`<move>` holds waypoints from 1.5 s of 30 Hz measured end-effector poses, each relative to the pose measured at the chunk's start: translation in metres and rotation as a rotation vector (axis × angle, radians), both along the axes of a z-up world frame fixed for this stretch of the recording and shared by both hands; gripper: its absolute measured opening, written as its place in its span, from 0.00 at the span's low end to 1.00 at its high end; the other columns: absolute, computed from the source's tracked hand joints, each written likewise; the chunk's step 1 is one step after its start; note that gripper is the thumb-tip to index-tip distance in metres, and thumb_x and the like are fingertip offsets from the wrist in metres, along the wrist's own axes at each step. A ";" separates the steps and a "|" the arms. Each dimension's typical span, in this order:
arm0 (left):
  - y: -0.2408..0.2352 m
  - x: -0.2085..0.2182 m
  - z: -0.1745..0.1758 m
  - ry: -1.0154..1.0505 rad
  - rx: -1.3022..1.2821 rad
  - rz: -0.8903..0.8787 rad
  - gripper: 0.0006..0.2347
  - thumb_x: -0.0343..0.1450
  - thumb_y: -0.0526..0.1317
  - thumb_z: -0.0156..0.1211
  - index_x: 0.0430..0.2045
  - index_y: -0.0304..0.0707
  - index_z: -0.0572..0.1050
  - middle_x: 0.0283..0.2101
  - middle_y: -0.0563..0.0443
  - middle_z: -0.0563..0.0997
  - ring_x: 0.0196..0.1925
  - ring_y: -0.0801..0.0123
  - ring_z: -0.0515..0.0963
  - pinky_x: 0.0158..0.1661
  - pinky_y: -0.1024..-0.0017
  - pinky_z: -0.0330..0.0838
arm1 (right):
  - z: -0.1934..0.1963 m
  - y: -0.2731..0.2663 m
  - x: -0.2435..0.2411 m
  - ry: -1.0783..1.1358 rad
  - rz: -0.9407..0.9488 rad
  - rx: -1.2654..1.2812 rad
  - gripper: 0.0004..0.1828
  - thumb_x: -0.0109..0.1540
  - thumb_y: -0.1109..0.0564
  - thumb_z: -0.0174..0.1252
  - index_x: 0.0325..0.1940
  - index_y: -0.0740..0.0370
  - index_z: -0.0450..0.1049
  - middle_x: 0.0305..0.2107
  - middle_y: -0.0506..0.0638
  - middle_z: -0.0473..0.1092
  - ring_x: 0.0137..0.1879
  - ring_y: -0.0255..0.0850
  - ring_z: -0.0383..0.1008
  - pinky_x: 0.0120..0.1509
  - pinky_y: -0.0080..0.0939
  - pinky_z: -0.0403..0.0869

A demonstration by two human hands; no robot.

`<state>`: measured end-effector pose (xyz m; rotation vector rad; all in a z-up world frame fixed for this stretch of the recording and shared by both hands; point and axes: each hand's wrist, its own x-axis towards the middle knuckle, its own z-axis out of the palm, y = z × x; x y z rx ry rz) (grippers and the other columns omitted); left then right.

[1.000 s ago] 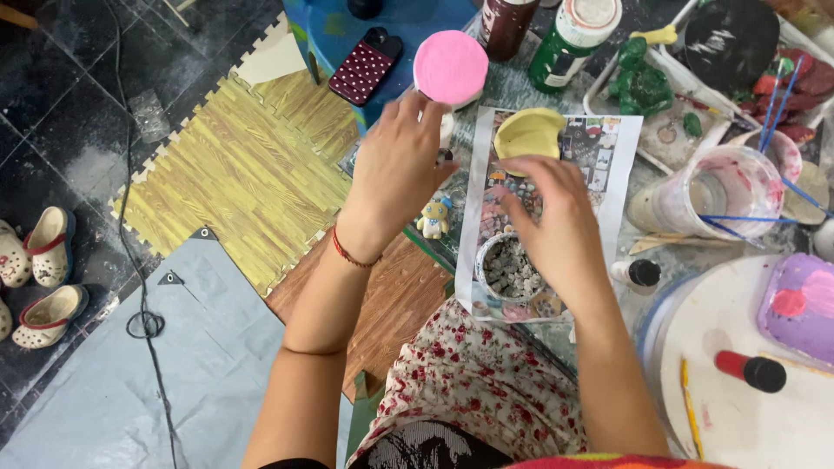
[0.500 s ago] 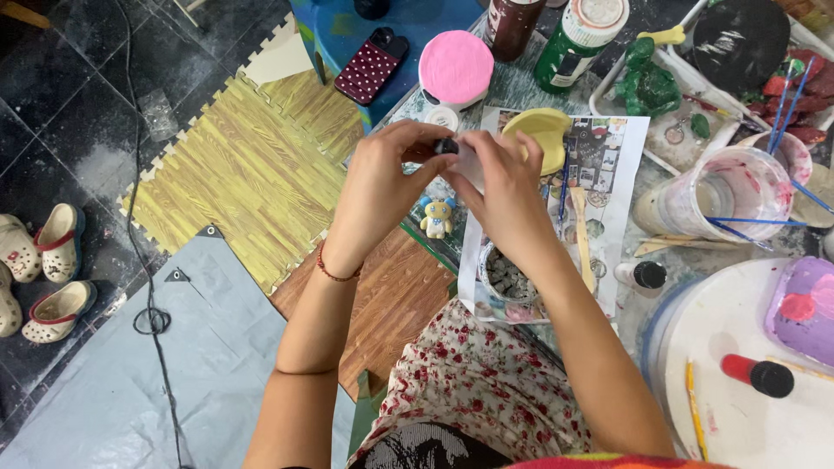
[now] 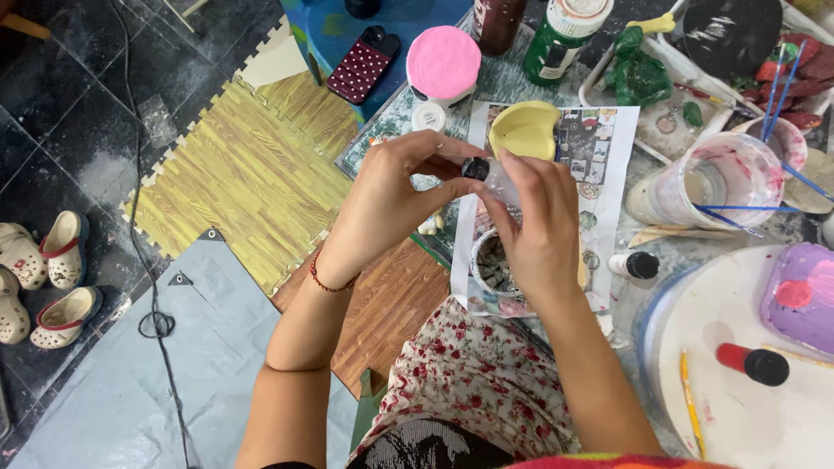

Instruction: The person mixes a gray paste-like substance in a small container using a wooden stick. They briefly add water from a plastic cup and continue stirring the mixture.

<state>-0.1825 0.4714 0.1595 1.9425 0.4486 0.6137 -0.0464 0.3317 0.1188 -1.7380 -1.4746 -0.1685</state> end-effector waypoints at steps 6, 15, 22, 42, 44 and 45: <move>0.011 0.005 0.001 -0.040 0.234 -0.174 0.12 0.70 0.35 0.71 0.45 0.34 0.80 0.43 0.47 0.83 0.43 0.65 0.86 0.46 0.70 0.81 | -0.006 -0.012 0.008 0.285 0.103 -0.090 0.27 0.65 0.61 0.68 0.65 0.64 0.66 0.54 0.59 0.73 0.58 0.54 0.77 0.59 0.49 0.75; 0.036 0.027 -0.004 -0.054 0.367 -0.233 0.11 0.71 0.36 0.71 0.44 0.32 0.78 0.42 0.46 0.82 0.44 0.64 0.85 0.47 0.69 0.81 | -0.015 0.003 0.048 0.584 0.136 -0.300 0.28 0.67 0.53 0.65 0.68 0.60 0.64 0.53 0.56 0.76 0.58 0.46 0.79 0.60 0.47 0.75; 0.105 0.108 -0.048 0.046 0.873 -0.017 0.11 0.69 0.41 0.73 0.36 0.35 0.79 0.41 0.43 0.80 0.45 0.50 0.81 0.43 0.58 0.75 | -0.016 0.003 0.073 0.401 -0.031 -0.129 0.32 0.73 0.53 0.62 0.76 0.63 0.56 0.70 0.60 0.63 0.73 0.51 0.66 0.76 0.51 0.66; -0.042 0.077 -0.050 0.014 0.626 -0.178 0.20 0.75 0.45 0.69 0.60 0.40 0.72 0.58 0.48 0.76 0.60 0.60 0.76 0.57 0.62 0.75 | -0.014 -0.115 0.056 0.052 -0.757 0.028 0.30 0.72 0.61 0.58 0.74 0.68 0.53 0.59 0.63 0.57 0.51 0.49 0.68 0.52 0.43 0.70; -0.057 0.063 -0.043 0.052 0.528 -0.205 0.20 0.75 0.43 0.68 0.61 0.41 0.71 0.61 0.50 0.77 0.63 0.59 0.75 0.61 0.61 0.75 | -0.017 -0.123 0.065 -0.043 -0.731 -0.041 0.37 0.74 0.59 0.59 0.79 0.69 0.45 0.63 0.65 0.54 0.57 0.51 0.68 0.58 0.44 0.72; -0.061 0.057 -0.041 0.030 0.492 -0.205 0.25 0.73 0.45 0.70 0.63 0.40 0.69 0.63 0.49 0.75 0.66 0.57 0.74 0.64 0.59 0.72 | -0.019 -0.123 0.071 -0.043 -0.744 -0.062 0.38 0.75 0.58 0.60 0.79 0.70 0.43 0.62 0.67 0.54 0.59 0.53 0.68 0.59 0.45 0.73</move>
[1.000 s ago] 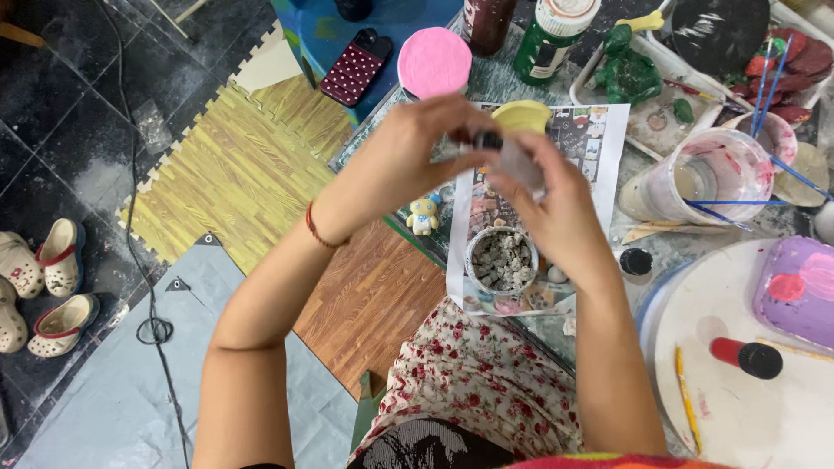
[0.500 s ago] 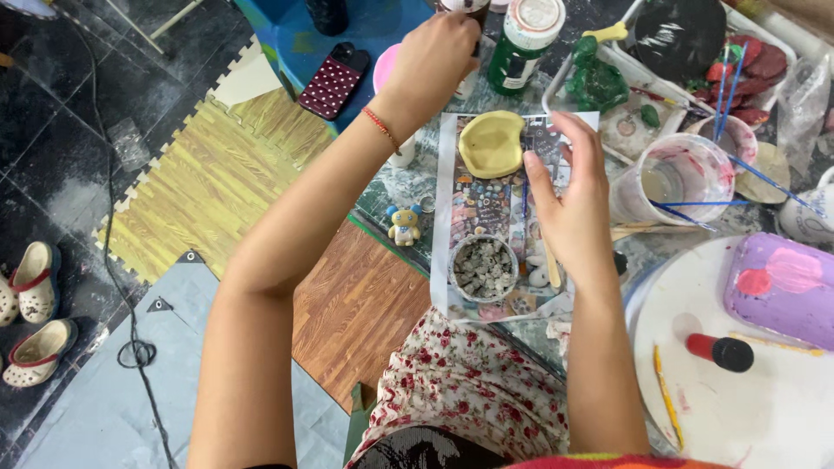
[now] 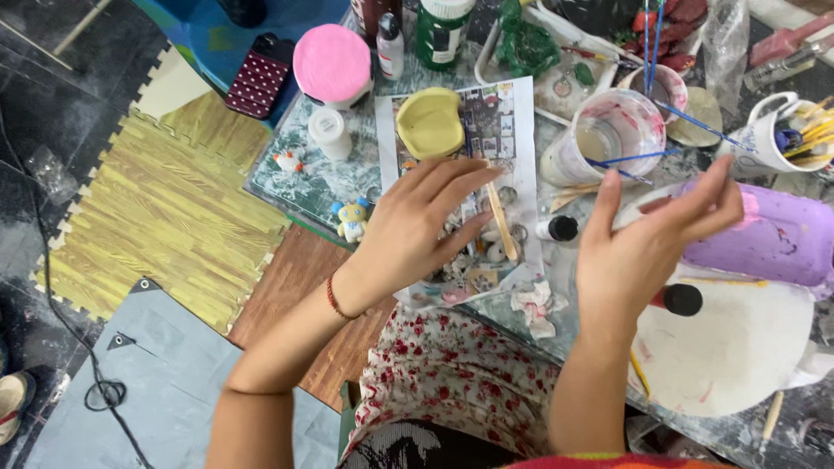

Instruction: The person mixes a gray paste-like substance in a small container using a wooden stick. They briefly add water from a plastic cup and continue stirring the mixture.

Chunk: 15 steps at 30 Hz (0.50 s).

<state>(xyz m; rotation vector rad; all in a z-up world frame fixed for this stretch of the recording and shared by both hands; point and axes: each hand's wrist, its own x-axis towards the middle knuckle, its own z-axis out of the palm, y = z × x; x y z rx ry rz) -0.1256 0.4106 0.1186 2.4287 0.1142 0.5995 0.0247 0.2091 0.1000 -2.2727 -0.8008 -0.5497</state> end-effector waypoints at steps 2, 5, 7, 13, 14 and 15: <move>-0.001 -0.014 0.001 -0.036 -0.066 0.000 0.34 0.68 0.49 0.75 0.67 0.39 0.65 0.67 0.45 0.72 0.70 0.54 0.71 0.70 0.57 0.68 | -0.003 0.006 0.014 0.081 -0.039 -0.042 0.37 0.76 0.55 0.62 0.77 0.72 0.45 0.58 0.68 0.60 0.56 0.55 0.72 0.57 0.49 0.73; -0.009 -0.033 -0.008 -0.029 -0.223 0.046 0.50 0.54 0.55 0.81 0.69 0.36 0.56 0.69 0.37 0.63 0.72 0.45 0.64 0.71 0.54 0.60 | -0.007 0.017 0.034 0.261 -0.108 -0.070 0.27 0.78 0.54 0.63 0.71 0.68 0.56 0.47 0.64 0.72 0.45 0.54 0.78 0.48 0.55 0.72; -0.017 -0.040 -0.025 0.014 -0.240 0.074 0.55 0.52 0.54 0.83 0.71 0.36 0.51 0.71 0.35 0.60 0.73 0.42 0.62 0.72 0.54 0.59 | -0.012 0.020 0.041 0.323 -0.133 -0.043 0.16 0.79 0.55 0.60 0.66 0.62 0.62 0.38 0.58 0.78 0.43 0.52 0.80 0.46 0.54 0.72; -0.027 -0.046 -0.064 0.131 -0.416 0.060 0.55 0.55 0.44 0.83 0.74 0.35 0.46 0.69 0.36 0.65 0.71 0.43 0.68 0.70 0.55 0.64 | -0.009 0.032 0.031 0.379 0.101 0.255 0.09 0.76 0.67 0.52 0.60 0.63 0.65 0.33 0.51 0.74 0.30 0.36 0.75 0.31 0.37 0.68; -0.027 -0.046 -0.067 0.140 -0.484 0.046 0.54 0.56 0.41 0.81 0.76 0.37 0.46 0.68 0.40 0.69 0.70 0.47 0.73 0.70 0.57 0.68 | -0.007 0.035 0.027 0.337 0.109 0.252 0.08 0.77 0.68 0.53 0.60 0.63 0.66 0.31 0.50 0.72 0.29 0.34 0.72 0.32 0.36 0.65; -0.029 -0.045 -0.070 0.073 -0.444 0.051 0.55 0.56 0.40 0.82 0.76 0.37 0.44 0.66 0.40 0.69 0.69 0.47 0.73 0.71 0.54 0.64 | -0.006 0.037 0.023 0.296 0.120 0.240 0.08 0.78 0.68 0.54 0.59 0.63 0.66 0.30 0.50 0.70 0.29 0.32 0.68 0.33 0.35 0.63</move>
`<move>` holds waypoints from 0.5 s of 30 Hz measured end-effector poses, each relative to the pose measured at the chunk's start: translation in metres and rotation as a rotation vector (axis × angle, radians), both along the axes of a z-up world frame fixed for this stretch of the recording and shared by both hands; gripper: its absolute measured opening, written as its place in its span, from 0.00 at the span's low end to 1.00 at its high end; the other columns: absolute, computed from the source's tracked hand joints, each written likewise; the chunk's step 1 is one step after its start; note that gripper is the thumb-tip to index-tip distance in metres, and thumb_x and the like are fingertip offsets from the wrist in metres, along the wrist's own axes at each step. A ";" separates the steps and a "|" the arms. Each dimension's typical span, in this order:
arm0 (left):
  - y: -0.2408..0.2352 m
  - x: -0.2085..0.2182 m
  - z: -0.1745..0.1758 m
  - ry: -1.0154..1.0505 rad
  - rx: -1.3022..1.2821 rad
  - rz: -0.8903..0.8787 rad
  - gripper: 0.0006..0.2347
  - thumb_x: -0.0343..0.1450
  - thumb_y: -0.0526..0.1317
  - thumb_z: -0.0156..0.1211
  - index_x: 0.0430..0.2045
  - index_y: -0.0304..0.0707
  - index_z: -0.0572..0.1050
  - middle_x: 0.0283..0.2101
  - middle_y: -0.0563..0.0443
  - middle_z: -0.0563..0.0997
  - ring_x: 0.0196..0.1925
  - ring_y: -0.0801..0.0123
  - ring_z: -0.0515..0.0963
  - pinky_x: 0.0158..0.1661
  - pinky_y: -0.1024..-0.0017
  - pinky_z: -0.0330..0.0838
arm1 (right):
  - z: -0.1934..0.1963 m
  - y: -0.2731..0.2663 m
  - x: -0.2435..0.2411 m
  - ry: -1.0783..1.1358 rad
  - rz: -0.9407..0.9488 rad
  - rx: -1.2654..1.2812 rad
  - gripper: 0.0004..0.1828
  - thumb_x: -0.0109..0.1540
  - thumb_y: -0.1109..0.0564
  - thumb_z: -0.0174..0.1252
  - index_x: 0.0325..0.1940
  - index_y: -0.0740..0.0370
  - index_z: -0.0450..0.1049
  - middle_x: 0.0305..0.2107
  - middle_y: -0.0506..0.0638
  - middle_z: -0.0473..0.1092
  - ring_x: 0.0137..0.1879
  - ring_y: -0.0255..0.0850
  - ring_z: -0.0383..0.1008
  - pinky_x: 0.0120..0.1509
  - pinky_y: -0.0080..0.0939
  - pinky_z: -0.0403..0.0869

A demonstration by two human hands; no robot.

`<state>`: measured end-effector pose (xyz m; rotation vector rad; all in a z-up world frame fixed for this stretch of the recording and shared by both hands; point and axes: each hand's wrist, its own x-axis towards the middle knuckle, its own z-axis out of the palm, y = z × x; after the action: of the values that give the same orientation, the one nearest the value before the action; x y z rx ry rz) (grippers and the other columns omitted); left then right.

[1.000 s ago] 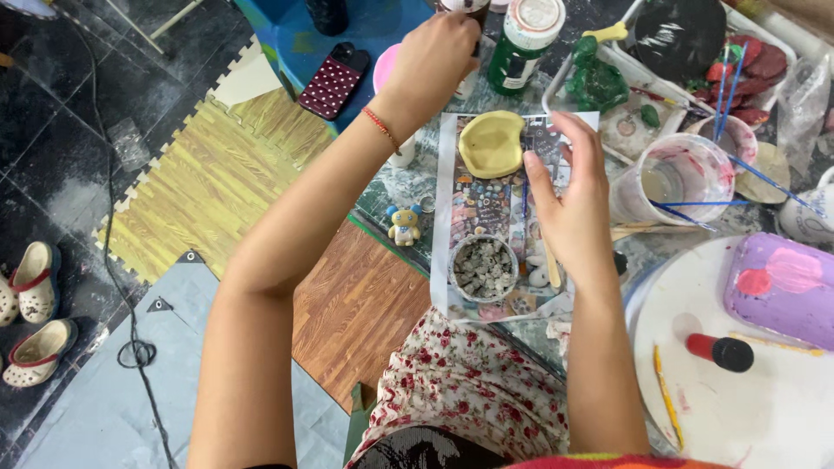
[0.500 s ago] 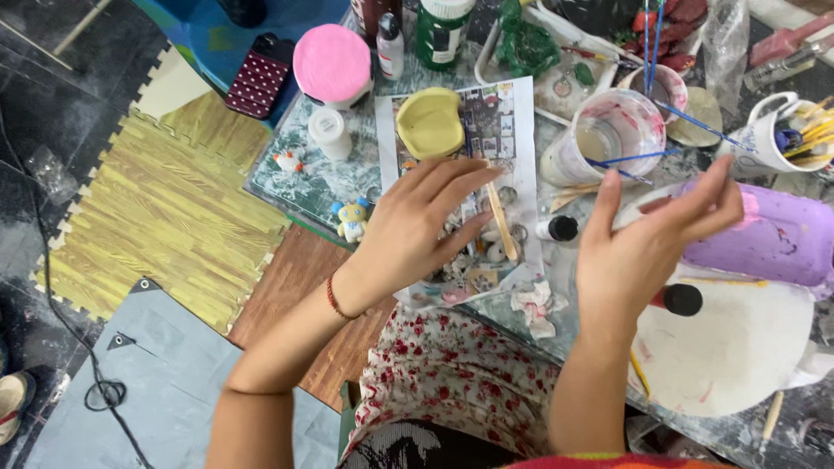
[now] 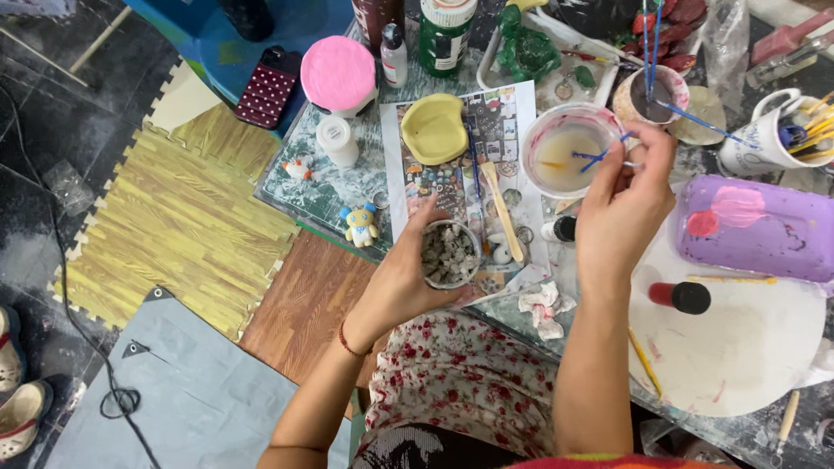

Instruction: The person mixes a gray paste-like substance in a small container using a wooden stick. They briefly add water from a plastic cup and continue stirring the mixture.

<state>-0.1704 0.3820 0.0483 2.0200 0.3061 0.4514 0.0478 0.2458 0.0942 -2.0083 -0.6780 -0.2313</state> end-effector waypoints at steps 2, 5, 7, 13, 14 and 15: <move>-0.003 0.003 -0.008 -0.122 0.083 0.038 0.58 0.56 0.37 0.84 0.75 0.38 0.39 0.62 0.40 0.71 0.66 0.45 0.75 0.74 0.46 0.56 | 0.002 0.002 -0.008 -0.050 0.028 0.007 0.08 0.78 0.69 0.53 0.60 0.64 0.67 0.28 0.49 0.68 0.29 0.30 0.64 0.33 0.33 0.60; -0.004 0.006 -0.017 -0.202 0.071 0.071 0.60 0.58 0.39 0.84 0.73 0.43 0.32 0.63 0.33 0.67 0.64 0.46 0.75 0.64 0.59 0.72 | 0.006 0.002 -0.018 -0.083 0.077 0.036 0.09 0.79 0.70 0.52 0.62 0.65 0.68 0.29 0.48 0.67 0.29 0.29 0.62 0.32 0.31 0.59; -0.003 0.009 -0.021 -0.222 0.026 0.053 0.60 0.59 0.37 0.84 0.74 0.45 0.29 0.63 0.33 0.68 0.64 0.47 0.76 0.65 0.58 0.72 | 0.008 0.002 -0.025 -0.125 0.086 0.024 0.07 0.81 0.70 0.54 0.63 0.65 0.69 0.27 0.48 0.66 0.29 0.30 0.62 0.33 0.31 0.60; 0.001 0.015 -0.024 -0.297 0.005 0.067 0.62 0.60 0.37 0.85 0.74 0.47 0.26 0.63 0.35 0.66 0.66 0.49 0.74 0.68 0.56 0.71 | 0.008 0.004 -0.047 -0.250 0.133 -0.061 0.08 0.79 0.69 0.55 0.62 0.66 0.70 0.30 0.49 0.72 0.31 0.32 0.71 0.36 0.30 0.67; 0.001 0.016 -0.024 -0.303 -0.010 0.071 0.63 0.59 0.37 0.85 0.74 0.47 0.26 0.63 0.35 0.66 0.66 0.50 0.73 0.68 0.56 0.71 | 0.008 0.004 -0.050 -0.256 0.142 -0.072 0.08 0.79 0.69 0.55 0.62 0.66 0.70 0.30 0.49 0.73 0.31 0.32 0.72 0.37 0.30 0.68; 0.003 0.017 -0.024 -0.305 -0.019 0.065 0.63 0.59 0.37 0.85 0.74 0.47 0.25 0.64 0.35 0.65 0.67 0.50 0.72 0.69 0.56 0.70 | 0.007 0.004 -0.052 -0.251 0.145 -0.082 0.08 0.79 0.69 0.56 0.62 0.66 0.70 0.30 0.50 0.73 0.30 0.32 0.72 0.35 0.31 0.68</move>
<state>-0.1537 0.3847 0.0243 1.8930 0.1864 0.7837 -0.0046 0.2502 0.1010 -2.0161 -1.0020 -0.3784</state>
